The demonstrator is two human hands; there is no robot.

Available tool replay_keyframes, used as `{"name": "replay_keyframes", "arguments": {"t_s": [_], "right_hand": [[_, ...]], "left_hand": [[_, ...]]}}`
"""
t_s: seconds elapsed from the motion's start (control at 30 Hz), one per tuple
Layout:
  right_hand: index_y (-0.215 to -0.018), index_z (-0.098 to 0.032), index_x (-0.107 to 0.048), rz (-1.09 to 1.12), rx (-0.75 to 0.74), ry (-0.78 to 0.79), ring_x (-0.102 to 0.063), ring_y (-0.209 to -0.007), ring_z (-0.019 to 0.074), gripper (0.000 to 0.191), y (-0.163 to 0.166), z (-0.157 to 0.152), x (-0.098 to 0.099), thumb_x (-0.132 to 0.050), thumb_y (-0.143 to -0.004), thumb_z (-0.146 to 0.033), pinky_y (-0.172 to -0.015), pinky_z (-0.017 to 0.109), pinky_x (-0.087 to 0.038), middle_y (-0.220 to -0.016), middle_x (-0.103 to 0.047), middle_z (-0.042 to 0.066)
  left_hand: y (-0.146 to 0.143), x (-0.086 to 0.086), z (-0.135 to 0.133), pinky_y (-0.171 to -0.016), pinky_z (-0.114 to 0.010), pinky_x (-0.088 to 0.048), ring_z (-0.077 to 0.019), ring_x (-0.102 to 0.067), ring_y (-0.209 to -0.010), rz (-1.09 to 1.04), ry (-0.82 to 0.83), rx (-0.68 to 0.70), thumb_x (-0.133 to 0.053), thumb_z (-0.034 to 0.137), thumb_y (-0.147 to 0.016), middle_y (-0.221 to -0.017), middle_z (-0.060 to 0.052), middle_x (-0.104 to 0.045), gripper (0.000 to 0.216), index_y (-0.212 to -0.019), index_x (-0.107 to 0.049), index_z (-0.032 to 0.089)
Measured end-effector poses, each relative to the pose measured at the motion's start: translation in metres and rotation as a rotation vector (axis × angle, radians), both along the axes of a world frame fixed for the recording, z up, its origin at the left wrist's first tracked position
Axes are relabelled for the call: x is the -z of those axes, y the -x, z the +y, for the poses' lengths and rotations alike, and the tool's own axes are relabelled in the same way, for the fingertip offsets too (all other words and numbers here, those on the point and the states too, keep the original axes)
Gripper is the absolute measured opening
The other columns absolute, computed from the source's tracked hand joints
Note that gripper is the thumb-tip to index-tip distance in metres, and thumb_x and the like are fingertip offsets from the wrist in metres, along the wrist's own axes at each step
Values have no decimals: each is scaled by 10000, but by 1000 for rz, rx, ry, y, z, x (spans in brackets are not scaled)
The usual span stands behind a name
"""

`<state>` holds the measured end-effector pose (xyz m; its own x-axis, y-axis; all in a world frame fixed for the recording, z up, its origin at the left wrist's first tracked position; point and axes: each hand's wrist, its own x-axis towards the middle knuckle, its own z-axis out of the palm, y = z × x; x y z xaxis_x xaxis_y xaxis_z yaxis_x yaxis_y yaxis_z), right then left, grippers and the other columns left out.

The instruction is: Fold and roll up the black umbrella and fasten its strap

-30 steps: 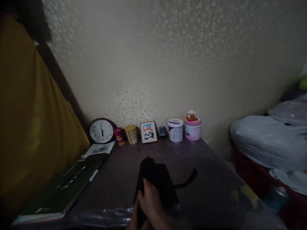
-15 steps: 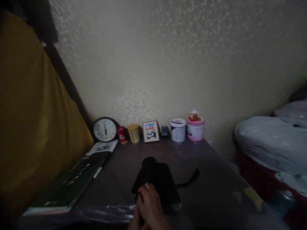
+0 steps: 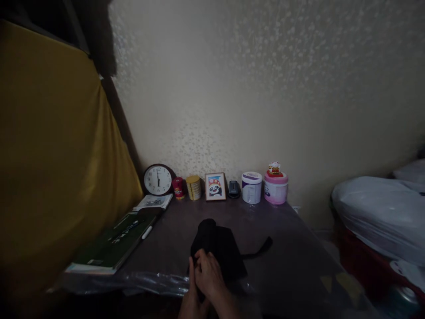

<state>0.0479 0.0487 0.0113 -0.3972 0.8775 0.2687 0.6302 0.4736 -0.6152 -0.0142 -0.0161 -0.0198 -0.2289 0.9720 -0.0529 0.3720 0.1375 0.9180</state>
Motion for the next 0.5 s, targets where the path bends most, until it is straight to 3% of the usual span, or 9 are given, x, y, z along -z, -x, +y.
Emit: {"name": "replay_keyframes", "arguments": {"t_s": [0.17, 0.3, 0.4, 0.5], "right_hand": [[-914, -205, -558, 16, -5, 10, -581, -811, 161, 311, -1, 8, 10, -417, -692, -40, -768, 261, -424, -762, -626, 11], [-1010, -210, -527, 86, -27, 40, -591, -800, 157, 348, -3, 11, 15, -424, -711, -66, -745, 254, -439, -778, -625, 12], [-1127, -204, -470, 142, -29, 63, -597, -816, 159, 404, -3, 8, 14, -422, -741, -94, -782, 270, -446, -798, -630, 14], [-1191, -211, -429, 183, -65, 68, -596, -806, 148, 458, -7, 7, 10, -430, -747, -99, -787, 273, -459, -907, -622, 25]], "left_hand": [[6, 4, 6, -741, -237, -435, -199, -643, -882, 113, 11, 86, -463, 288, -748, -1052, -159, -654, 897, -1367, 128, 17], [9, 4, 10, -732, -219, -436, -182, -637, -917, 75, 56, 97, -487, 206, -709, -1129, -126, -627, 884, -1395, 61, 100], [11, 6, 12, -750, -212, -448, -168, -637, -916, -7, 27, 103, -513, 232, -703, -1159, -90, -615, 872, -1405, 0, 161], [11, 10, 13, -751, -225, -465, -177, -646, -883, -39, 21, 99, -544, 290, -695, -1091, -85, -652, 855, -1403, -85, 147]]}}
